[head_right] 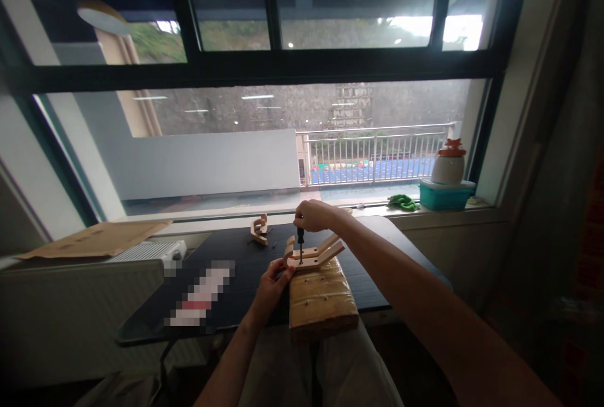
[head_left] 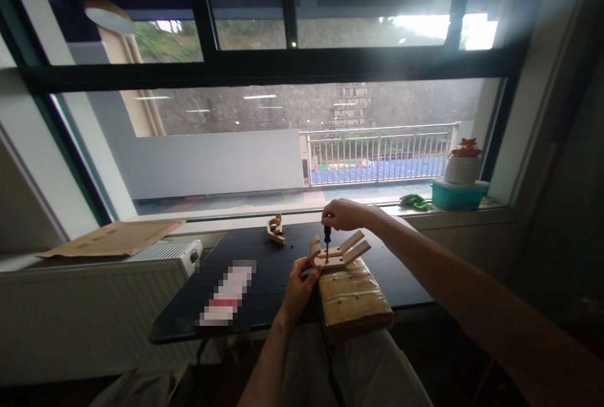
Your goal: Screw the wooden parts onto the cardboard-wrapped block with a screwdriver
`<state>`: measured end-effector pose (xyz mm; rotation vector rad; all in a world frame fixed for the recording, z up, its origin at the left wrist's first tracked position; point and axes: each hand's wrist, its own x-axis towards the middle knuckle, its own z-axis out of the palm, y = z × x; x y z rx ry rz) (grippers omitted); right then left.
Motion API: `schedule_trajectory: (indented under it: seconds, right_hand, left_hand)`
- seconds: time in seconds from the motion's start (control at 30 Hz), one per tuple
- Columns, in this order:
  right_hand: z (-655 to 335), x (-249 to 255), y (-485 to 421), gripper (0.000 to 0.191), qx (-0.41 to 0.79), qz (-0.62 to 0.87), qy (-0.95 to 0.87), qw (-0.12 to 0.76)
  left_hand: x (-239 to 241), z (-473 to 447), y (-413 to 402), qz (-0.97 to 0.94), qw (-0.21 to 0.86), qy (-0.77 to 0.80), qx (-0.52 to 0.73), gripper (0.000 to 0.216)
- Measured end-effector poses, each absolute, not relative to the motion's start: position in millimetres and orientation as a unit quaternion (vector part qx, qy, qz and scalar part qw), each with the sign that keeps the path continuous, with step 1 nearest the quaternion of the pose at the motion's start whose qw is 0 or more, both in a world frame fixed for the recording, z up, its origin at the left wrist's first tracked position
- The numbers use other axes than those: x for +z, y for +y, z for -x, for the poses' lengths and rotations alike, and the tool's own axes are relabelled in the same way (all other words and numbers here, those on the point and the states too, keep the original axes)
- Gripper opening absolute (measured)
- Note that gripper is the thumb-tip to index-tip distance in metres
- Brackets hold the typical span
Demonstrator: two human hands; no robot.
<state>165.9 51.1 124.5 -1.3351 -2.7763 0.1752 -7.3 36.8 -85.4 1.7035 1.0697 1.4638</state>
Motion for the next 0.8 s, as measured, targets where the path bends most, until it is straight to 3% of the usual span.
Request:
schedule_trajectory:
  seconds: [0.5, 0.8]
  right_hand:
    - [-165.1, 133.5, 43.5, 0.021, 0.034, 0.412, -0.909, 0.053]
    - [-159.9, 122.2, 47.8, 0.031, 0.022, 0.447, -0.893, 0.04]
  left_hand:
    - [-83.6, 7.1, 34.4, -0.64, 0.332, 0.404, 0.563, 0.029]
    - [-82.4, 6.4, 34.5, -0.641, 0.329, 0.406, 0.561, 0.029]
